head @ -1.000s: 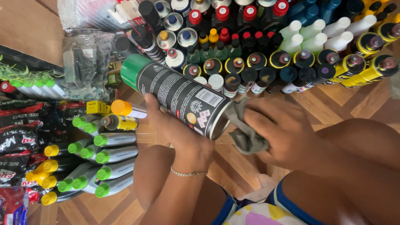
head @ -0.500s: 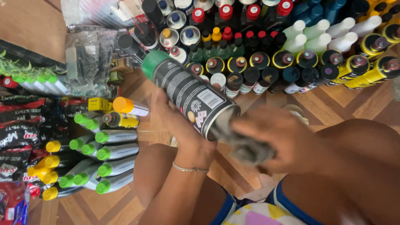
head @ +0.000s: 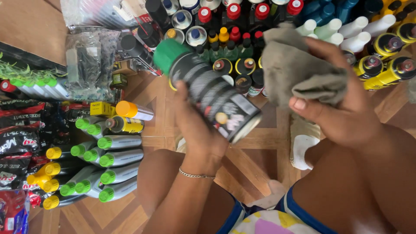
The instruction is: Cleaning and wiping down various automotive spray cans and bottles in a storage area.
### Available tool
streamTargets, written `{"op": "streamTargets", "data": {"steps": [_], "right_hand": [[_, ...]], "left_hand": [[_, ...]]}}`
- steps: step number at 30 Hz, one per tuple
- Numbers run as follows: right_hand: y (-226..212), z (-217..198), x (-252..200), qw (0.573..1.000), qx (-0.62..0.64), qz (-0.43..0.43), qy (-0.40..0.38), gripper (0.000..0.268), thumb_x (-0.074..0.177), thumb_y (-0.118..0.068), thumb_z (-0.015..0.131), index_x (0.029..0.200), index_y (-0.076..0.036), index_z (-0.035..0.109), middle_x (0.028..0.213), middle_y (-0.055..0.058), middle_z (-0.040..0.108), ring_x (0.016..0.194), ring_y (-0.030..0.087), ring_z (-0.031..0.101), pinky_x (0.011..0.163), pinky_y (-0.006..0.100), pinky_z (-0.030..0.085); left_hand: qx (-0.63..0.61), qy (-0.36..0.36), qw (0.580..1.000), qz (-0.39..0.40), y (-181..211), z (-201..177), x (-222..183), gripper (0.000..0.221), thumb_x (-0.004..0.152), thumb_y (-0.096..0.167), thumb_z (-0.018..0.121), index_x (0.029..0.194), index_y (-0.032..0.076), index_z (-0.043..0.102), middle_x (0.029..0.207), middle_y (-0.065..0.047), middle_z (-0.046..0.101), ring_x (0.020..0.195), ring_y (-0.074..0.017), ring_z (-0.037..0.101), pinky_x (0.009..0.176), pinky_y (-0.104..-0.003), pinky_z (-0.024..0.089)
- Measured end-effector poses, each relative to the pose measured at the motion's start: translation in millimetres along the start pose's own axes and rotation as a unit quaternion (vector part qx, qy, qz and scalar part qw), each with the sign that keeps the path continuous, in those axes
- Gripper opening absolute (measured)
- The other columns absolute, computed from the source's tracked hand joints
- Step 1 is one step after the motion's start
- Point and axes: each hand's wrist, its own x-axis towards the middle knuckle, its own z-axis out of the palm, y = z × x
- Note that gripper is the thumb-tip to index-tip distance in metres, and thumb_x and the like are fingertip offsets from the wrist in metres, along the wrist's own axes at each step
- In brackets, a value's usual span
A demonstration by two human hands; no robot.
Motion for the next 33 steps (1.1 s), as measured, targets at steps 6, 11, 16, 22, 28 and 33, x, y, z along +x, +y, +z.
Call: {"op": "streamTargets", "data": {"steps": [6,11,16,22,28,33], "right_hand": [[-1.3,20.8,11.6,0.990,-0.064,0.002,-0.128,0.106,0.079,-0.020,0.082,0.163,-0.006,0.019,0.156,0.016,0.039,0.146,0.028,0.039,0.117,0.041,0.035],[-7.4,15.3,15.6,0.986,-0.065,-0.090,-0.126,0.110,0.083,-0.021,0.083,0.163,-0.005,0.009,0.166,0.018,0.024,0.154,0.030,0.027,0.124,0.042,0.027],[-2.6,-20.9,18.0,0.996,-0.024,-0.014,-0.083,0.096,0.085,-0.021,0.080,0.162,-0.007,0.024,0.150,0.013,0.045,0.136,0.023,0.049,0.113,0.037,0.044],[0.1,-49.7,4.8,0.979,-0.162,0.040,-0.118,0.079,0.074,-0.019,0.087,0.146,-0.007,0.056,0.117,0.007,0.070,0.104,0.016,0.067,0.091,0.030,0.056],[-8.4,-70.9,-10.3,0.922,-0.364,0.064,-0.118,0.085,0.054,-0.028,0.092,0.133,-0.011,0.064,0.106,0.012,0.074,0.087,0.023,0.074,0.079,0.034,0.056],[14.3,-122.2,-21.4,0.838,-0.538,-0.031,-0.085,0.081,0.057,-0.039,0.091,0.131,-0.013,0.069,0.114,0.019,0.073,0.096,0.036,0.071,0.084,0.044,0.056]], "left_hand": [[0.161,-0.131,0.978,-0.031,-14.9,15.0,-20.2,0.069,0.094,0.035,0.067,0.149,0.010,0.034,0.127,-0.008,0.058,0.114,-0.0236,0.061,0.096,-0.041,0.055],[0.356,-0.211,0.910,-0.037,-22.8,0.1,-20.1,0.082,0.097,0.031,0.070,0.160,0.007,0.024,0.136,-0.015,0.055,0.119,-0.0206,0.058,0.097,-0.036,0.053],[0.414,-0.280,0.865,-0.046,-12.3,8.3,-31.8,0.087,0.093,0.030,0.078,0.160,0.006,0.027,0.136,-0.015,0.058,0.123,-0.0195,0.059,0.102,-0.035,0.053],[0.720,-0.309,0.602,0.156,-8.3,19.2,-43.1,0.089,0.078,0.035,0.090,0.151,0.015,0.044,0.117,-0.017,0.063,0.104,-0.0351,0.067,0.086,-0.043,0.055],[0.747,-0.378,0.505,0.210,-18.8,7.9,-38.9,0.093,0.070,0.031,0.088,0.151,0.017,0.043,0.122,-0.020,0.062,0.107,-0.0439,0.064,0.087,-0.051,0.053],[0.757,-0.377,0.512,0.152,-5.8,15.7,-32.1,0.073,0.084,0.026,0.078,0.147,0.012,0.046,0.124,-0.022,0.063,0.106,-0.0453,0.063,0.083,-0.052,0.053]]}}
